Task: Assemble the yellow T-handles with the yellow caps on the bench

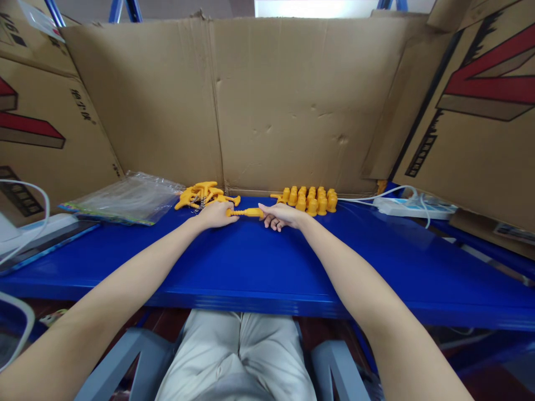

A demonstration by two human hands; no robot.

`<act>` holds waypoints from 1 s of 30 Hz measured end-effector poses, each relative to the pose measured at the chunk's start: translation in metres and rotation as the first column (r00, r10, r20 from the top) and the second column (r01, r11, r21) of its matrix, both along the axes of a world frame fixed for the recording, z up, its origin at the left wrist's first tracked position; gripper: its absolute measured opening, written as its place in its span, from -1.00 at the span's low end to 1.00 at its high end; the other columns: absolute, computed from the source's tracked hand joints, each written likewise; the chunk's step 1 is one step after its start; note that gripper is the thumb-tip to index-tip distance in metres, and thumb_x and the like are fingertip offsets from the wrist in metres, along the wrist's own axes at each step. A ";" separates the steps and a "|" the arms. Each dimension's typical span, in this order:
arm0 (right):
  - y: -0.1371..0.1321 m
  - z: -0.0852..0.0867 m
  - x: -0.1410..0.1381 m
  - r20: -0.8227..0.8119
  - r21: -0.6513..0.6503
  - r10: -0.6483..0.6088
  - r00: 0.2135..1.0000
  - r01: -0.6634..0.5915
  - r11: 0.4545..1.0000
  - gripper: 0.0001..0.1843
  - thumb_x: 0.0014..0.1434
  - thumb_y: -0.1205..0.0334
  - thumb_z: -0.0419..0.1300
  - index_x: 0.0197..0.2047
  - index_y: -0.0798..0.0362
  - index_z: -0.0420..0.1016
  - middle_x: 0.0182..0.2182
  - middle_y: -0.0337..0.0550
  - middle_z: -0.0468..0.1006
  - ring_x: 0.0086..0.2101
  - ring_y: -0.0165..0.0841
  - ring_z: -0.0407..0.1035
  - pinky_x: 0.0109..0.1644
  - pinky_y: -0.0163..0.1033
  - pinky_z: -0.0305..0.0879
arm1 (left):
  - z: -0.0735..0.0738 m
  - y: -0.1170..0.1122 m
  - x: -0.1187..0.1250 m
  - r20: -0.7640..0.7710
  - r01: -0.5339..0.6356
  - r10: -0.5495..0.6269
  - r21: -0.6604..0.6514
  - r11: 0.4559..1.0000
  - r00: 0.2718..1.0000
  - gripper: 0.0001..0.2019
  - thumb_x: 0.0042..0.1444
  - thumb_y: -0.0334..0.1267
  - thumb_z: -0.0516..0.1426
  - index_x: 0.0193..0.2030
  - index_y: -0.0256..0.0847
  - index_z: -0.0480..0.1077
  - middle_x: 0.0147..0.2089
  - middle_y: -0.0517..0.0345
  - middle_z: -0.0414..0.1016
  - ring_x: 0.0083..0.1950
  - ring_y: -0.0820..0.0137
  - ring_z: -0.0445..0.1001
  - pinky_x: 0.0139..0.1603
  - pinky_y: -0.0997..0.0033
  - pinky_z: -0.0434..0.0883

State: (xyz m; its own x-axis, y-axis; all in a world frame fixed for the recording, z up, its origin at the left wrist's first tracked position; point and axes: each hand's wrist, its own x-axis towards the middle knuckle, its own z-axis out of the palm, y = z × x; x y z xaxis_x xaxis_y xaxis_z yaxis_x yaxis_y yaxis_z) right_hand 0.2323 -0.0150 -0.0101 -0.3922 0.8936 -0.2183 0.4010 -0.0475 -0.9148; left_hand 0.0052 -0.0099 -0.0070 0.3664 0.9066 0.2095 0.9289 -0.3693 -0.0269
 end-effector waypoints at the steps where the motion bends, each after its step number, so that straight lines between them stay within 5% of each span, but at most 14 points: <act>1: 0.001 -0.001 0.001 0.000 0.001 0.004 1.000 -0.004 1.000 -0.51 0.28 -0.16 -0.01 -0.31 0.15 0.38 -0.58 -0.18 0.47 -0.72 -0.57 0.25 -0.73 -0.48 0.16 | 0.000 0.000 0.000 -0.004 0.001 -0.001 -0.001 1.000 1.000 -0.68 0.06 -0.02 0.07 -0.18 -0.20 0.41 -0.17 -0.01 0.55 -0.09 0.14 0.51 -0.15 0.27 0.41; 4: 0.004 -0.003 0.004 -0.050 0.017 0.031 0.998 -0.030 0.999 -0.64 0.20 -0.05 0.20 -0.19 0.09 0.33 -0.43 -0.20 0.55 -0.66 -0.55 0.33 -0.70 -0.46 0.25 | 0.001 -0.001 0.000 -0.010 -0.003 0.003 -0.003 1.000 1.000 -0.67 0.07 -0.01 0.07 -0.17 -0.21 0.41 -0.16 -0.03 0.55 -0.09 0.14 0.50 -0.16 0.28 0.41; 7: 0.006 -0.006 0.007 -0.097 0.040 0.060 0.993 -0.057 0.998 -0.54 0.03 0.11 0.39 -0.11 0.01 0.26 -0.34 -0.25 0.57 -0.61 -0.53 0.38 -0.65 -0.44 0.33 | 0.001 -0.001 0.000 -0.013 0.000 0.000 -0.001 1.000 1.000 -0.66 0.07 0.00 0.07 -0.18 -0.21 0.41 -0.16 -0.02 0.55 -0.09 0.16 0.51 -0.17 0.30 0.41; 13: 0.005 -0.007 0.004 -0.058 0.045 0.036 0.998 -0.033 0.998 -0.67 0.16 -0.01 0.25 -0.24 0.09 0.33 -0.40 -0.18 0.57 -0.64 -0.56 0.34 -0.68 -0.48 0.27 | 0.001 0.000 -0.001 -0.012 0.000 0.000 -0.003 1.000 1.000 -0.65 0.06 0.01 0.06 -0.17 -0.20 0.42 -0.18 -0.02 0.56 -0.11 0.18 0.51 -0.16 0.31 0.41; 20: 0.005 -0.006 0.001 -0.017 0.017 0.004 1.000 -0.004 1.000 -0.48 0.25 -0.19 0.01 -0.31 0.16 0.40 -0.59 -0.18 0.49 -0.72 -0.58 0.24 -0.74 -0.50 0.16 | 0.001 -0.001 0.000 0.003 -0.003 0.003 -0.009 1.000 1.000 -0.66 0.06 0.00 0.08 -0.16 -0.19 0.42 -0.18 0.00 0.56 -0.10 0.19 0.51 -0.12 0.31 0.41; 25: 0.008 -0.009 0.006 -0.085 0.036 0.053 0.995 -0.050 0.998 -0.63 0.15 -0.02 0.26 -0.15 0.08 0.33 -0.41 -0.20 0.56 -0.65 -0.56 0.34 -0.68 -0.48 0.26 | 0.002 -0.004 0.002 -0.010 -0.010 0.010 -0.020 1.000 1.000 -0.67 0.07 0.00 0.07 -0.17 -0.19 0.42 -0.16 0.00 0.56 -0.08 0.18 0.50 -0.11 0.30 0.40; 30: 0.011 -0.011 0.008 -0.128 0.027 0.034 0.991 -0.031 0.999 -0.57 0.07 0.15 0.36 -0.08 0.01 0.26 -0.30 -0.22 0.58 -0.62 -0.54 0.38 -0.66 -0.46 0.29 | 0.003 -0.005 0.002 -0.015 -0.008 0.008 -0.022 1.000 1.000 -0.66 0.07 -0.01 0.07 -0.16 -0.21 0.42 -0.15 -0.03 0.56 -0.08 0.17 0.50 -0.11 0.28 0.40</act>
State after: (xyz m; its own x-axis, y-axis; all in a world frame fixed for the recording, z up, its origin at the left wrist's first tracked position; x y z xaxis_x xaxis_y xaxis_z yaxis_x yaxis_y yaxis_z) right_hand 0.2402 -0.0037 -0.0213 -0.4442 0.8846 -0.1421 0.2809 -0.0131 -0.9597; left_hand 0.0073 -0.0151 -0.0042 0.3620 0.9139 0.1840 0.9315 -0.3624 -0.0327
